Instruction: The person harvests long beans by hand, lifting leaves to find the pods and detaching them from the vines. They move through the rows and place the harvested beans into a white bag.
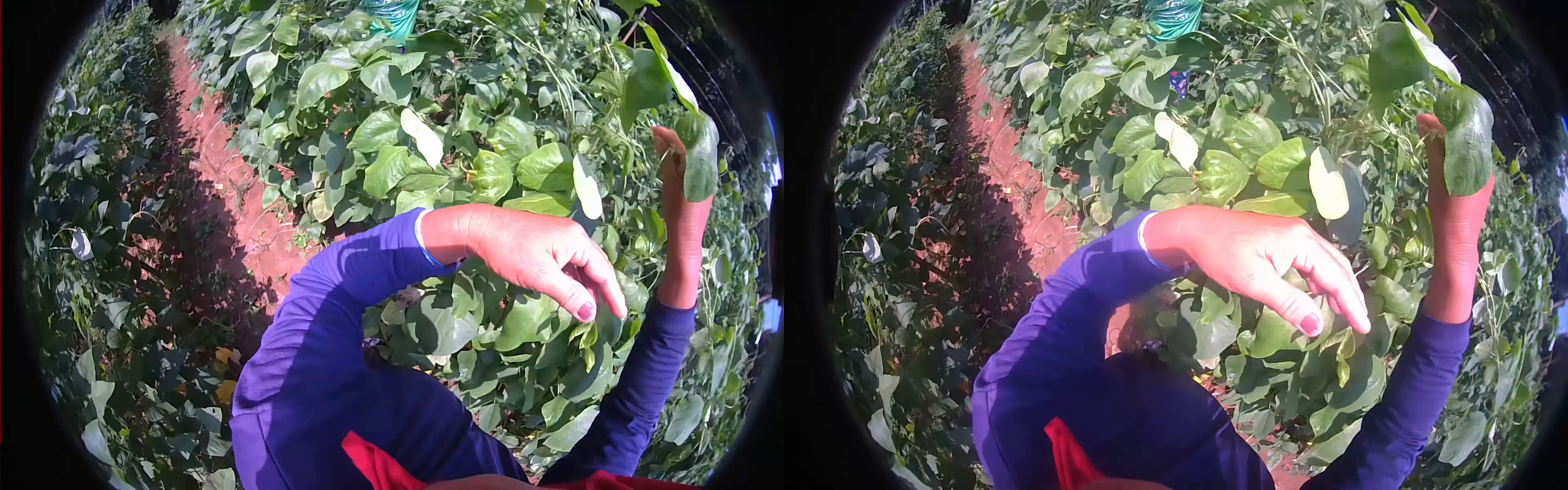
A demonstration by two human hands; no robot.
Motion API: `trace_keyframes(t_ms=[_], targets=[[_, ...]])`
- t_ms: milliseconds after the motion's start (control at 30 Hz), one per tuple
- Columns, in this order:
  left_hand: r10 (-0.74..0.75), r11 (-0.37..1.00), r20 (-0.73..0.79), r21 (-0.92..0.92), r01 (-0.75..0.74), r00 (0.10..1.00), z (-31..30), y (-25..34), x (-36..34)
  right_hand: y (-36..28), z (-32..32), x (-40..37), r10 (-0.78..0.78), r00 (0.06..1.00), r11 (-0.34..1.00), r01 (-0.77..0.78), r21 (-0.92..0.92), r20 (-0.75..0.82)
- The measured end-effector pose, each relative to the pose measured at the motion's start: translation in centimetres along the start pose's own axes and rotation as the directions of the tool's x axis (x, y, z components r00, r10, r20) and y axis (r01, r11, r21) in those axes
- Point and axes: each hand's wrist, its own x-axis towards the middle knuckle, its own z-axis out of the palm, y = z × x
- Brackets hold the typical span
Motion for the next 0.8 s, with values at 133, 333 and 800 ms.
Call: trace_keyframes(t_ms=[133, 333, 800], targets=[[-0.033, 0.989, 0.392, -0.121, 0.087, 0.919, 0.9, -2.9, -6.9, 7.7, 4.5, 2.6, 0.299, 0.927, 0.922, -0.342, 0.182, 0.225], [-0.223, 0.746, 0.186, -0.599, 0.291, 0.957, 4.9, -8.1, -16.9, 10.9, 7.0, 2.0, 0.324, 0.862, 0.941, -0.336, -0.040, 0.390], [-0.957, -0.273, -0.150, 0.191, 0.943, -0.247, 33.9, -5.2, -66.0, -20.0, -11.5, -19.2, 0.396, 0.721, 0.890, -0.455, -0.042, 0.568]])
